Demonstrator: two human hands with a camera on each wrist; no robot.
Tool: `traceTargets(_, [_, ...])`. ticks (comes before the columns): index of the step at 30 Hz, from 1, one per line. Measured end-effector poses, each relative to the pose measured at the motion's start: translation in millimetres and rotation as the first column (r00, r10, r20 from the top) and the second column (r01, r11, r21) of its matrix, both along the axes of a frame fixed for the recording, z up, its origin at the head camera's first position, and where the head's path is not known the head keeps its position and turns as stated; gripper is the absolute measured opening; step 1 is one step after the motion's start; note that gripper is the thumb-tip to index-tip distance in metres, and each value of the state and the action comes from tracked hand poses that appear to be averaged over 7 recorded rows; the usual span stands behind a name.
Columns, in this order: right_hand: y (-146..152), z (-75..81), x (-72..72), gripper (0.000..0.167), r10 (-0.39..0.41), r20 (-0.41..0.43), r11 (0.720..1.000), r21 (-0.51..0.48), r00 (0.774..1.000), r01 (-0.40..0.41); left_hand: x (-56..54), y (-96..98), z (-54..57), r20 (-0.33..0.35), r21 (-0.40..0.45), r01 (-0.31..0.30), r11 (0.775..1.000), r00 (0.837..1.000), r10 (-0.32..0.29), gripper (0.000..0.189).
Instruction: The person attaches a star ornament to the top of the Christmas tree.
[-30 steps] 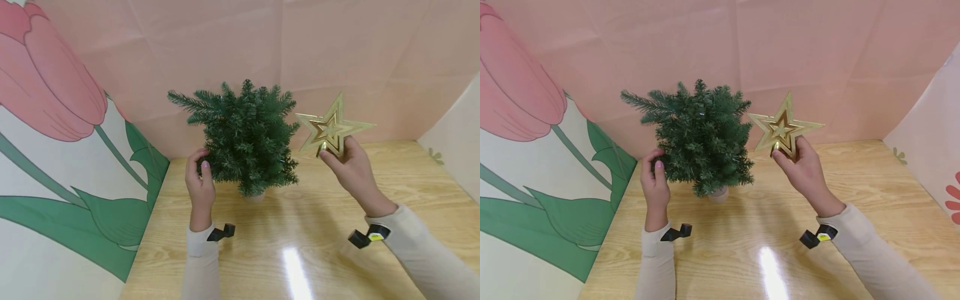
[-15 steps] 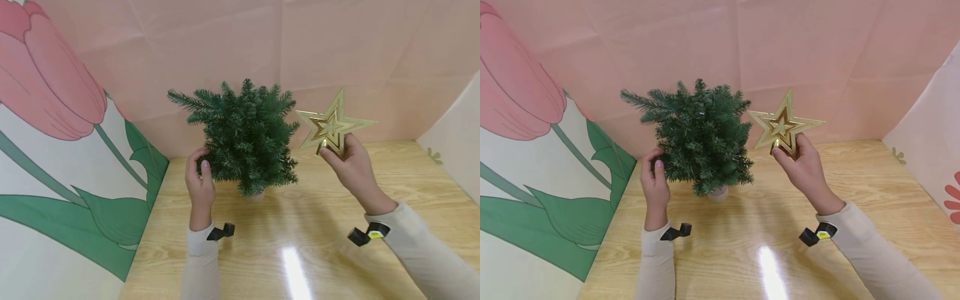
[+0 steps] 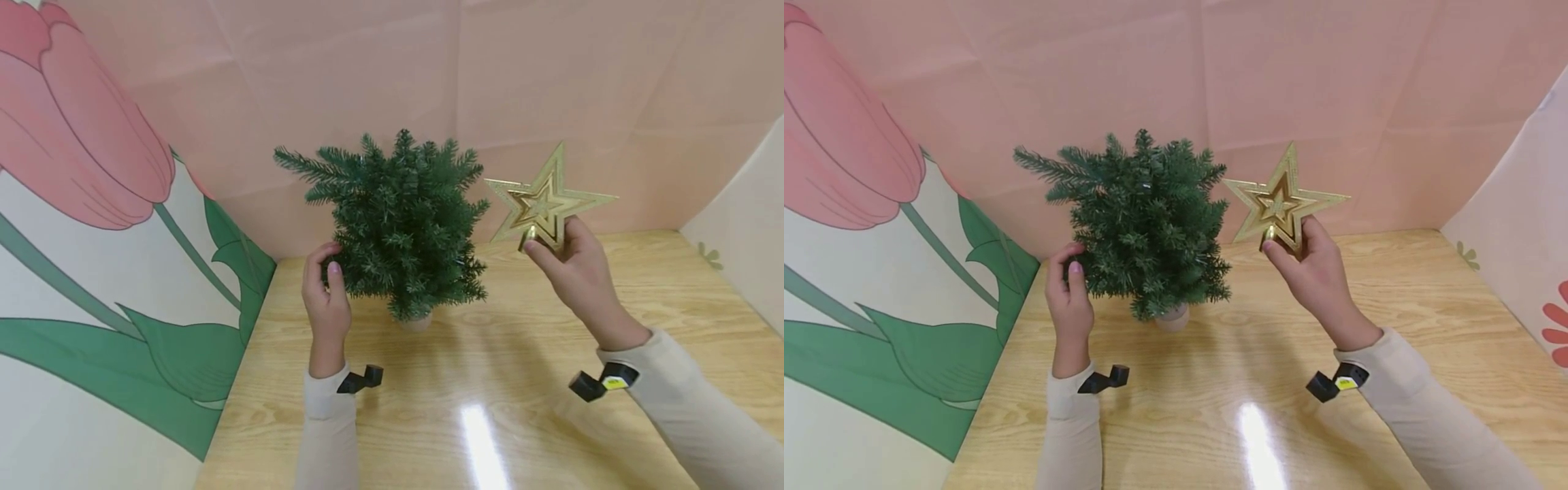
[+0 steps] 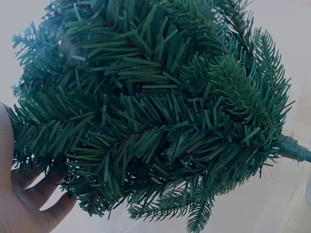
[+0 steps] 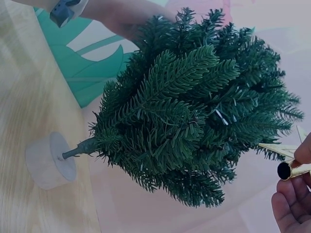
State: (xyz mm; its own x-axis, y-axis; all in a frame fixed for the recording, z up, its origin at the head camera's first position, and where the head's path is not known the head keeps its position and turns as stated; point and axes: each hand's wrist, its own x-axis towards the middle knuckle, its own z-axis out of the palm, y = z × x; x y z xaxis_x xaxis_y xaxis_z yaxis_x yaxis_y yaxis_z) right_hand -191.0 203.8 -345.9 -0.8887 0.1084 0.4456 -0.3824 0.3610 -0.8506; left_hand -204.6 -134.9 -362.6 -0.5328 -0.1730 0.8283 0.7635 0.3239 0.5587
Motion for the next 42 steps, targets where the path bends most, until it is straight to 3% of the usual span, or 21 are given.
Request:
traceTargets(14, [-3.4, 5.1, 2.2, 0.019, 0.085, -0.07, 0.994, -0.067, 0.994, -0.09, 1.7, -0.5, 2.5, -0.002, -0.008, 0.013, 1.0, 1.0, -0.013, 0.026])
traceTargets(22, [-6.7, 8.9, 4.9, 0.018, 0.169, -0.121, 0.971, -0.148, 0.978, -0.186, -1.2, -1.9, 0.6, -0.003, -0.011, 0.02, 1.0, 1.0, -0.02, 0.027])
traceTargets(28, [-10.6, 12.9, 8.8, 0.019, 0.232, -0.158, 0.94, -0.22, 0.96, -0.263, -0.8, -2.2, -0.4, 0.001, -0.016, 0.016, 1.0, 1.0, -0.016, 0.027])
traceTargets(38, [-9.5, 19.5, 9.3, 0.018, 0.208, -0.181, 0.952, -0.187, 0.961, -0.242, -0.7, -2.0, -0.1, -0.001, -0.015, 0.015, 1.0, 1.0, -0.015, 0.027])
traceTargets(42, [-8.3, 21.5, 8.7, 0.019, 0.222, -0.196, 0.938, -0.223, 0.955, -0.264, -0.1, -2.0, 0.4, -0.004, -0.017, 0.014, 1.0, 1.0, -0.014, 0.026])
